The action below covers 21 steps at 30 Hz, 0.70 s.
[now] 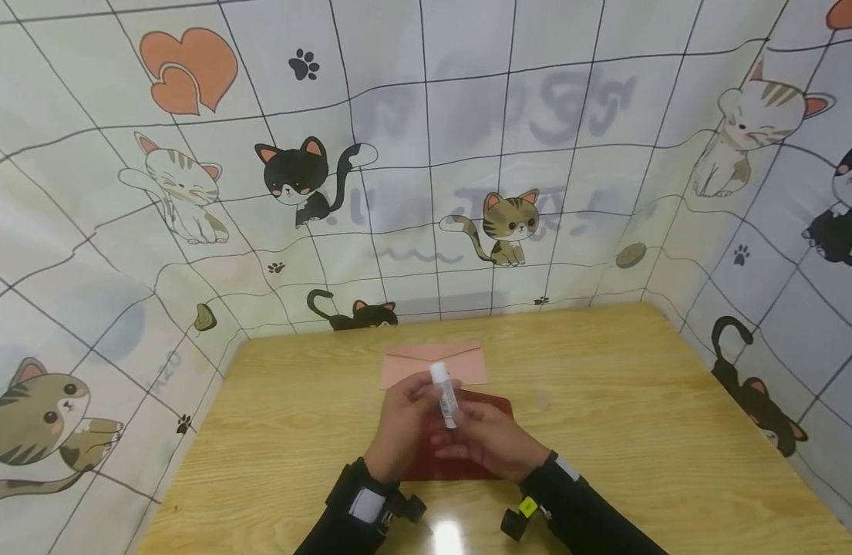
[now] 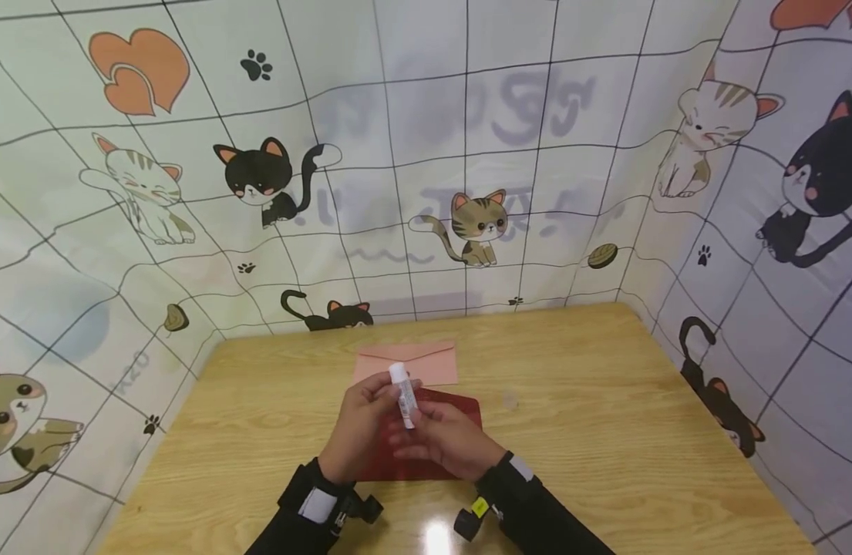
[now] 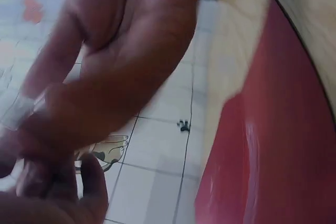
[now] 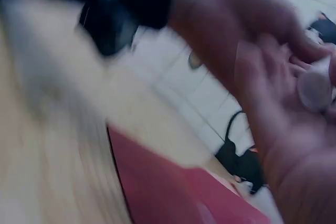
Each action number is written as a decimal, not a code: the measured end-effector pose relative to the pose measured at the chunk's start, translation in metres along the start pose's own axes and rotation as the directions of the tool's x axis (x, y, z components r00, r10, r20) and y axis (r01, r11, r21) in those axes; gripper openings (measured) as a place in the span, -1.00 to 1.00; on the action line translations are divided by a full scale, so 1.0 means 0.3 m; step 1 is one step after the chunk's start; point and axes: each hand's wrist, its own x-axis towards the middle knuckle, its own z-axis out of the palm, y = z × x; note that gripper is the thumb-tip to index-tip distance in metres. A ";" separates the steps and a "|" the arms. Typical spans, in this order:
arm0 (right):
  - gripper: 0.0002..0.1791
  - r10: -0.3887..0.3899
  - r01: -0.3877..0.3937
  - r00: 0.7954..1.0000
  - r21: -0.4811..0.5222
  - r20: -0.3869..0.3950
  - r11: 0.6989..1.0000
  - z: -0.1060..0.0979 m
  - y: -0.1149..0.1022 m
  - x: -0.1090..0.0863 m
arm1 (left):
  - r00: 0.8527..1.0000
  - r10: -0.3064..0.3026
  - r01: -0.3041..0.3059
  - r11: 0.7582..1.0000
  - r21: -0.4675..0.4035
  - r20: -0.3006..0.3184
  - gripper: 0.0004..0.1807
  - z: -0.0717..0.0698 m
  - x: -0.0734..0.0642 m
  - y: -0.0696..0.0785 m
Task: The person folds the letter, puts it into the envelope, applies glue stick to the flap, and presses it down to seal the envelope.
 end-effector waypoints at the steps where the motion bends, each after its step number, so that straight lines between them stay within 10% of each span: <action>1: -0.55 0.010 -0.019 0.996 0.111 0.086 0.994 -0.003 -0.001 -0.006 | 0.999 -0.012 0.014 0.998 -0.058 0.042 -0.63 -0.005 0.000 0.001; 5: -0.56 -0.005 -0.040 0.984 0.248 0.176 0.968 -0.015 0.003 -0.018 | 0.993 -0.031 0.044 0.992 -0.117 0.111 -0.63 -0.018 0.001 0.003; 9: -0.66 -0.010 0.009 0.998 -0.017 -0.067 1.000 -0.013 0.019 -0.010 | 0.998 -0.039 0.040 0.999 -0.034 0.043 -0.64 -0.015 0.002 0.004; 13: -0.61 -0.041 -0.045 0.958 -0.290 -0.284 0.956 -0.004 0.036 -0.002 | 0.998 -0.030 0.032 0.999 0.031 -0.052 -0.60 -0.004 -0.005 0.012; 21: -0.57 -0.077 0.069 0.995 0.110 0.067 0.991 -0.030 0.012 -0.016 | 1.000 -0.013 0.013 1.000 -0.021 -0.006 -0.66 -0.010 -0.004 0.027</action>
